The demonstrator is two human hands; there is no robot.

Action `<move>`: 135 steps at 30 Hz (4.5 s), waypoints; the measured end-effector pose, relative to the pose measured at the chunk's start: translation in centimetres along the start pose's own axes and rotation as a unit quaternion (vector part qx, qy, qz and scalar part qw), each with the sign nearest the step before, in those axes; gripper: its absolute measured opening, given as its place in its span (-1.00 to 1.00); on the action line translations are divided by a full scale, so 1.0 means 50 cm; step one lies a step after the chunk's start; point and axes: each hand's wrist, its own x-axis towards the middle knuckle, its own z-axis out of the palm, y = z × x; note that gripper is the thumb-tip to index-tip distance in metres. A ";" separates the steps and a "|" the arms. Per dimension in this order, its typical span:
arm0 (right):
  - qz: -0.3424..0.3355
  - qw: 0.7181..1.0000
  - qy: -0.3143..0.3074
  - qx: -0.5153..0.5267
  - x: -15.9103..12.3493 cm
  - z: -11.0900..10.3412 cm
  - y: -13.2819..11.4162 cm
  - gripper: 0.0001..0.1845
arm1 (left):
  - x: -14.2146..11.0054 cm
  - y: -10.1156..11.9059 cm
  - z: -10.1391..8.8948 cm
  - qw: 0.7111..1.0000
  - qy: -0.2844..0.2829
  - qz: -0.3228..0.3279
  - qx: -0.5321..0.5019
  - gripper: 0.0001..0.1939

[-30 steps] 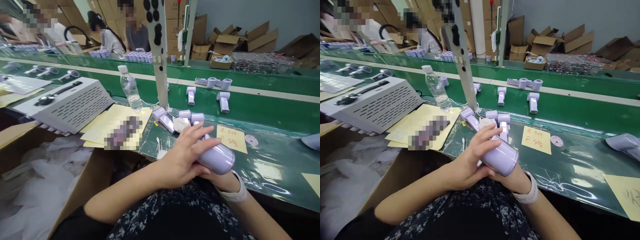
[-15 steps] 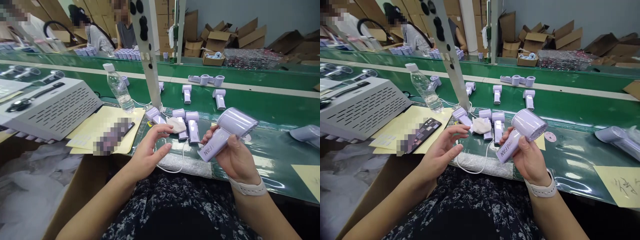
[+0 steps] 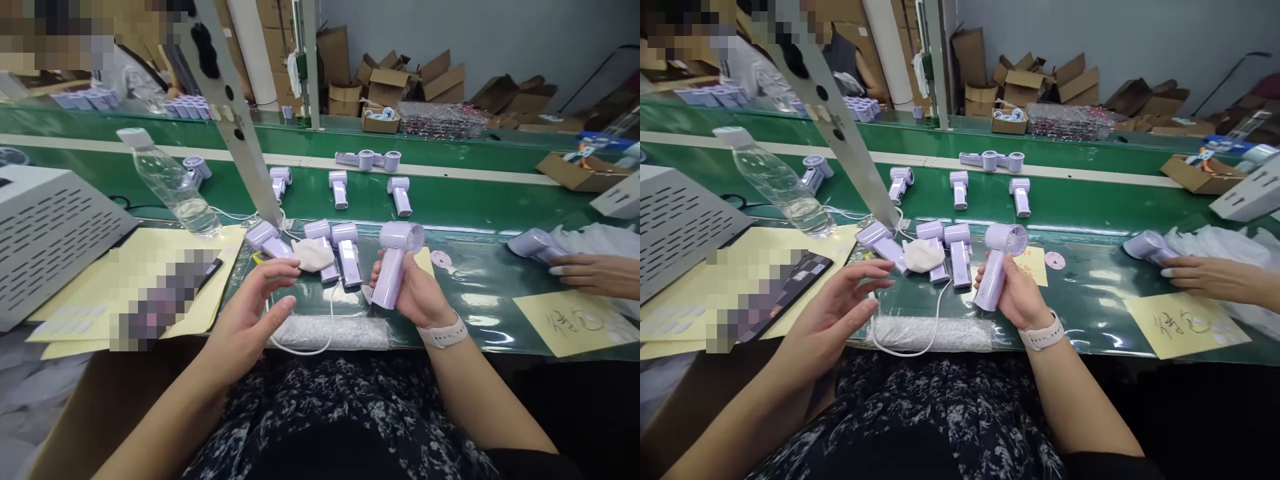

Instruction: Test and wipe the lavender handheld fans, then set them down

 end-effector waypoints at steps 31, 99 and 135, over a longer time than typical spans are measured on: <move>0.016 0.738 0.226 -0.635 0.497 0.073 -0.025 -0.58 | -0.064 -0.191 -0.017 0.860 0.112 0.166 0.469 -0.78; -0.044 0.972 -0.214 -0.089 -0.097 0.289 0.057 -0.58 | -0.009 -0.014 -0.018 0.835 0.239 0.020 -0.496 -0.27; -0.470 0.753 0.025 -0.460 0.051 0.231 -0.084 -0.82 | -0.042 -0.062 -0.022 0.844 0.081 -0.148 -0.509 -0.20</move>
